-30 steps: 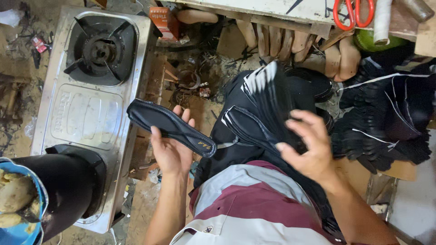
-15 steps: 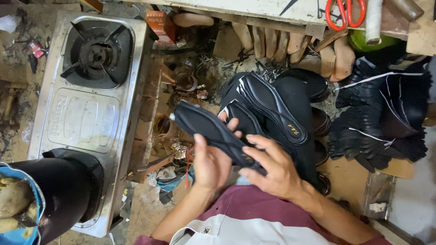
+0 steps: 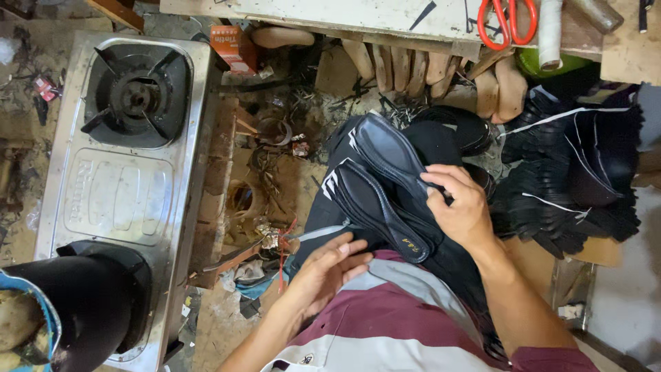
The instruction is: The person repeatedly picks up stacks of shoe soles and upper parts, separates them, and places them back on a nearby shelf. The person handles the components by hand, turning them over and aligning them before stacking.
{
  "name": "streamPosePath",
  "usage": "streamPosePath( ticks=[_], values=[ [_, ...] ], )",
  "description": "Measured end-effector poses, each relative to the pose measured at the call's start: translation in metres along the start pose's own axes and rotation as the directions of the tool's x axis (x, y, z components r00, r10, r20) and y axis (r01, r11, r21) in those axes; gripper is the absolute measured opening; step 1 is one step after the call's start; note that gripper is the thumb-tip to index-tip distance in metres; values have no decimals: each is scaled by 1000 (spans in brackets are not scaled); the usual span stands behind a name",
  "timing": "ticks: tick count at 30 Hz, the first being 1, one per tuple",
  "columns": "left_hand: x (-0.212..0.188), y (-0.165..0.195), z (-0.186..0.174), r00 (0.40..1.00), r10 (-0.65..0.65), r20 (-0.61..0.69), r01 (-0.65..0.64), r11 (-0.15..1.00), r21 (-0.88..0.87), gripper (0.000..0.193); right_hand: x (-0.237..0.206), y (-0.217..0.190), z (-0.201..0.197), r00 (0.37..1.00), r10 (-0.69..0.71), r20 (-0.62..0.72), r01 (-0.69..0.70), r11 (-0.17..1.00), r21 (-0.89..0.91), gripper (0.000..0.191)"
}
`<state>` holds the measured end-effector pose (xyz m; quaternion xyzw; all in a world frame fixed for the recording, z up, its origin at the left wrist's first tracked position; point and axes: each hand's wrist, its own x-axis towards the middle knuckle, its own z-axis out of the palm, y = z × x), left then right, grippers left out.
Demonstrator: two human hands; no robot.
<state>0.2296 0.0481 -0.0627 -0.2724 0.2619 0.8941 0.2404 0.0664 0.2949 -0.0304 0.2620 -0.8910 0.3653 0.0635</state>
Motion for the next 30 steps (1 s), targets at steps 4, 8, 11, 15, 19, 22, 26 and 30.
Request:
streamPosePath(
  ticks=[4,8,11,15,19,22,26,30],
  values=[
    [20,-10,1,999,-47,15,47,999,9,76,8,-4,1,998,-65,21,67,986,-153,45],
    [63,-21,11,998,-67,11,66,998,24,63,11,-21,11,976,-3,219,47,980,-192,75],
    [89,-34,23,998,-67,-20,69,993,96,46,16,-24,10,974,21,226,23,981,-190,80],
    [101,-39,32,996,38,-78,-25,987,158,34,19,-18,4,969,18,248,33,979,-201,85],
    [89,-32,40,994,92,-60,-86,991,101,30,14,-3,5,958,31,285,36,973,-226,87],
    [79,-25,46,987,160,-21,-158,984,76,29,10,14,4,981,84,173,-67,993,-98,83],
    [73,-12,49,978,206,-3,-204,970,129,28,14,37,-7,966,240,98,-259,913,315,93],
    [76,-6,50,972,235,-27,-227,958,173,27,8,38,-22,873,440,211,-474,661,581,99]
  ],
)
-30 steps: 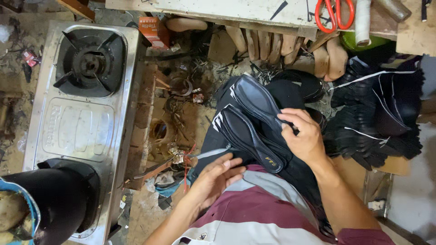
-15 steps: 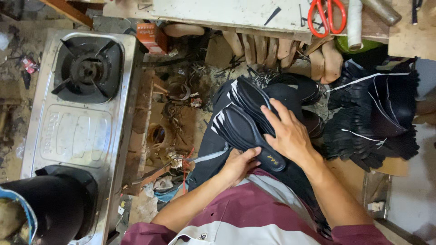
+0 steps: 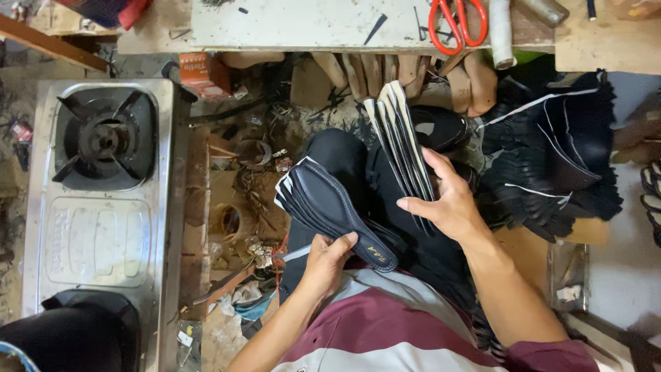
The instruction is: The person repeatedly picks up stacks of shoe soles and upper parts, separates them, and places them back on a nearby shelf. The person handles the components by hand, turning them over and aligning them before stacking.
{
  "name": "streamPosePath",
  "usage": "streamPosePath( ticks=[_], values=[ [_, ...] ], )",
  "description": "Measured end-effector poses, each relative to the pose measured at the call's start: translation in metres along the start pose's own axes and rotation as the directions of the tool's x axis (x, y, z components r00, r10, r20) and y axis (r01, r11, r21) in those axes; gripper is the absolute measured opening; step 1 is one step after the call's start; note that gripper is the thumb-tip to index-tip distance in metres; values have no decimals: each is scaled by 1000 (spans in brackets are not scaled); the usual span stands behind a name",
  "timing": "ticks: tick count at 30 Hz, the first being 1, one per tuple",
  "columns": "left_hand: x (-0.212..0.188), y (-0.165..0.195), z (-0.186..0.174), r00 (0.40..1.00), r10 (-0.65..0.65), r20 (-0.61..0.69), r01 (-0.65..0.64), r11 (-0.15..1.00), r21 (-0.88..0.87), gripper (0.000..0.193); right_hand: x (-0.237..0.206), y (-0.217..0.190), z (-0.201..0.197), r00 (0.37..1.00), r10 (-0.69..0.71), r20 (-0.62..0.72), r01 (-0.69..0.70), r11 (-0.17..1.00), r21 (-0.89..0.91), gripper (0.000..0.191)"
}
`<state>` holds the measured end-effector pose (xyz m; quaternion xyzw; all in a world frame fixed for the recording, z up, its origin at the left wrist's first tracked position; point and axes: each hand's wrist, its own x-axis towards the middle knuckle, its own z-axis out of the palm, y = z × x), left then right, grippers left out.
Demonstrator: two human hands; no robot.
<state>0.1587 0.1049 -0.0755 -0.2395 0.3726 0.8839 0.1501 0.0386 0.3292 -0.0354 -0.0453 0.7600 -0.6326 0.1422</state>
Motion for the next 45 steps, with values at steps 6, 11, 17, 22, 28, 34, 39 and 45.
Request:
streamPosePath(
  ticks=[6,11,17,22,28,34,39,45],
  values=[
    [14,-7,3,1000,-14,21,12,997,77,30,-16,-21,-7,981,-195,-13,188,960,-205,95],
    [31,-15,11,998,38,-52,-12,906,423,46,-39,-35,14,941,-336,46,319,832,-455,89],
    [24,9,24,977,3,213,-82,928,362,63,-44,-23,24,978,-208,29,207,933,-295,93],
    [15,20,47,951,118,284,-240,863,444,65,-56,-8,17,967,-257,-8,240,915,-325,89],
    [15,24,64,955,177,237,-289,729,621,65,-60,-2,23,959,-283,-27,266,927,-264,99],
    [18,21,40,948,127,292,-284,753,594,61,-63,5,21,999,31,-8,-29,969,244,102],
    [40,6,21,966,67,251,-161,913,374,87,-71,14,21,999,-47,25,29,865,502,105],
    [47,-9,24,900,-164,405,185,983,-13,110,-78,19,34,988,-152,36,128,917,377,102]
  ],
)
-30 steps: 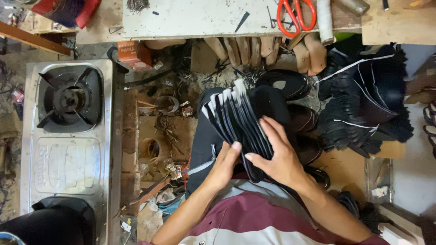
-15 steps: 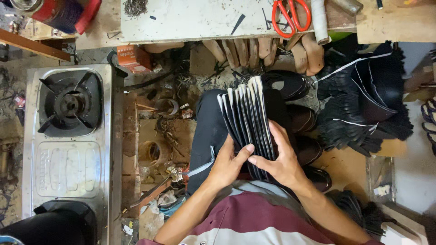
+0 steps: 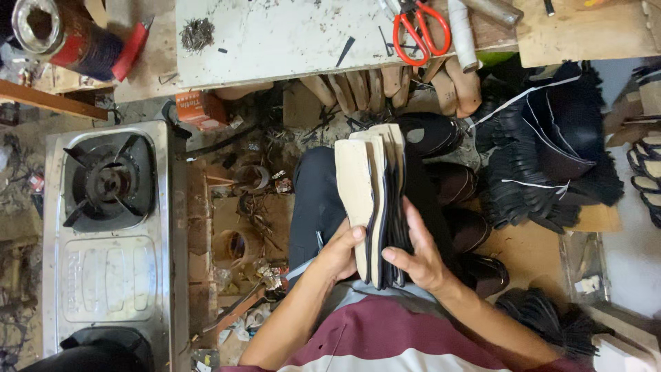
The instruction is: The person repeatedly picks up stacks of shoe soles and upper parts, separates them, and places them back on a nearby shelf. The person handles the components by hand, turning them over and aligning them before stacking.
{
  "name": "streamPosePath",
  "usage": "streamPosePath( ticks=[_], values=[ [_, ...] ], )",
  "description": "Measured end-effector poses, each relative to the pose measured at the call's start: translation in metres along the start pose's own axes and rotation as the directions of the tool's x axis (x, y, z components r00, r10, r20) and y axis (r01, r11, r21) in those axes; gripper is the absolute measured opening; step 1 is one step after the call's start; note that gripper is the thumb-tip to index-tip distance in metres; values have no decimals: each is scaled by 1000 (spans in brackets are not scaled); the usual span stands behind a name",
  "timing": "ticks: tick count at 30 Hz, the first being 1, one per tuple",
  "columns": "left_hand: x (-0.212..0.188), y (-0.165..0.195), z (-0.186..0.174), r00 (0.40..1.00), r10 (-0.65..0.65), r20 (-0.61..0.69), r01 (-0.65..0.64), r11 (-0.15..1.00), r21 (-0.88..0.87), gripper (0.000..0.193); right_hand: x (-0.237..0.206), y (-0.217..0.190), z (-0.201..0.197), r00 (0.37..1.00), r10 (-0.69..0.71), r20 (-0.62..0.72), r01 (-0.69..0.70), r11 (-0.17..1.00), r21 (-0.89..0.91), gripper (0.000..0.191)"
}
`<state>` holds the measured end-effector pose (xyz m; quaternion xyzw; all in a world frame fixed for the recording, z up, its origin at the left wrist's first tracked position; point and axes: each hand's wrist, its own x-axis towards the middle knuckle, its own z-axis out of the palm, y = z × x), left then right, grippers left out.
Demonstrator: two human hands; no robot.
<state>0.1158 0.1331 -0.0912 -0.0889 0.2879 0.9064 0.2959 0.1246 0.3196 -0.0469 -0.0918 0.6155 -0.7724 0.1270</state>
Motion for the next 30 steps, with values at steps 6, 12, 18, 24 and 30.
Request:
streamPosePath(
  ticks=[6,12,18,24,30],
  values=[
    [-4,39,28,999,-16,48,-1,937,348,111,0,-13,-19,973,-222,70,205,677,-707,99],
    [-14,109,71,990,136,-23,65,-315,947,120,-3,-58,-58,905,-286,-315,-44,673,-738,58],
    [11,95,77,958,108,266,-103,-734,671,123,32,-53,-47,894,-423,147,253,207,-945,81],
    [-2,96,27,895,343,286,-31,-591,806,119,58,-34,-58,948,-255,188,266,320,-909,96],
    [6,100,15,849,368,378,-29,-683,730,110,74,-13,-58,883,-334,329,456,449,-768,97]
  ],
)
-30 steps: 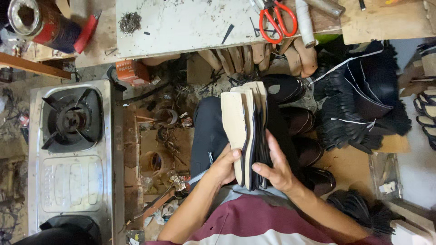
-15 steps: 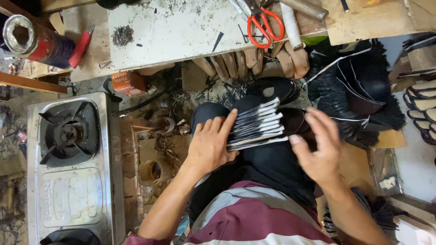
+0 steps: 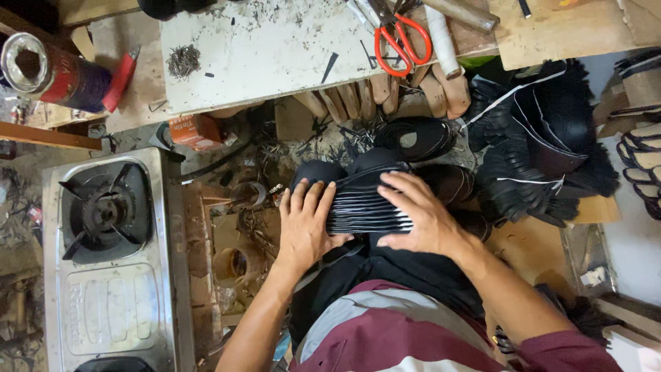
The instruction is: The person repeatedly picks up stacks of shoe soles and upper parts, separates them, and places them back on a nearby shelf. The person handles the components by hand, turning them over and aligning them before stacking.
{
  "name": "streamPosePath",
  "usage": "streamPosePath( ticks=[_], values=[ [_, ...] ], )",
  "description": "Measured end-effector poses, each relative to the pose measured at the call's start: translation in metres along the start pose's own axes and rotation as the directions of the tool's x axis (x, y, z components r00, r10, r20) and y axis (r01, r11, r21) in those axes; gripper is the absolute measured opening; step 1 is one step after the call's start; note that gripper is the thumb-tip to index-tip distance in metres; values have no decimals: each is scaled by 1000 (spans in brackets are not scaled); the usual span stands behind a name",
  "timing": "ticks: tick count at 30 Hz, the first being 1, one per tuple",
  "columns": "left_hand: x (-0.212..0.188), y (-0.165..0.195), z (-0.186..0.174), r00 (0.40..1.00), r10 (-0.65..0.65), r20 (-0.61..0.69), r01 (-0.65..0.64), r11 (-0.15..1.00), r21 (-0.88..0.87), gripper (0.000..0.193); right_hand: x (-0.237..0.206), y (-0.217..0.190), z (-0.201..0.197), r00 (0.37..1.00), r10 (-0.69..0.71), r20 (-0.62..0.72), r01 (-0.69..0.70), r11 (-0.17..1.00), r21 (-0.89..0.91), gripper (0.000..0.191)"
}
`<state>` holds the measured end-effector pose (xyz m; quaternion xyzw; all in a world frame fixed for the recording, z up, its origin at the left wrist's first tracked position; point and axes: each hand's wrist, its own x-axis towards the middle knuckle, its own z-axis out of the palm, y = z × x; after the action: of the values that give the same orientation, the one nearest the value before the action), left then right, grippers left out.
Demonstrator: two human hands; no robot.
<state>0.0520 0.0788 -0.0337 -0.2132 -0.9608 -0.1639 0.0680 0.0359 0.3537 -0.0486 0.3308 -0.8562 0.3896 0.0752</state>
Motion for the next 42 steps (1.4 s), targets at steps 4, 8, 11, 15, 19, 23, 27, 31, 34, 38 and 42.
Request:
streamPosePath(
  ticks=[4,8,11,15,19,23,27,31,34,38,42],
  values=[
    [14,2,-6,995,51,82,-54,997,45,105,10,5,-5,992,115,-45,-111,991,80,96],
    [27,4,-10,965,58,256,-60,998,2,106,16,1,-20,992,120,42,-119,993,-27,92],
    [35,7,-11,955,65,290,-60,998,-27,107,17,-2,-26,993,117,23,-115,989,-94,92],
    [43,15,-8,985,174,7,-174,985,3,116,25,4,-17,991,130,-31,-133,987,-94,90],
    [43,27,-6,976,81,202,-84,996,6,106,18,11,-16,976,214,38,-213,977,-10,90],
    [38,29,-14,962,19,273,16,992,-126,94,-10,1,-15,978,179,-105,-169,981,93,102],
    [28,32,-14,789,-351,504,599,623,-503,98,-38,-47,19,751,525,-400,-89,680,727,113],
    [1,54,25,891,-168,422,454,276,-847,93,-47,-97,61,668,690,-279,-20,391,920,113],
    [-23,74,60,842,-77,533,536,28,-843,89,-54,-110,67,490,845,-213,-63,278,958,103],
    [-38,102,89,824,-1,567,558,182,-810,90,-86,-104,44,299,935,-193,-149,245,958,103],
    [-41,138,90,754,231,615,560,264,-785,103,-129,-102,18,208,935,-286,-96,311,946,99]
  ],
)
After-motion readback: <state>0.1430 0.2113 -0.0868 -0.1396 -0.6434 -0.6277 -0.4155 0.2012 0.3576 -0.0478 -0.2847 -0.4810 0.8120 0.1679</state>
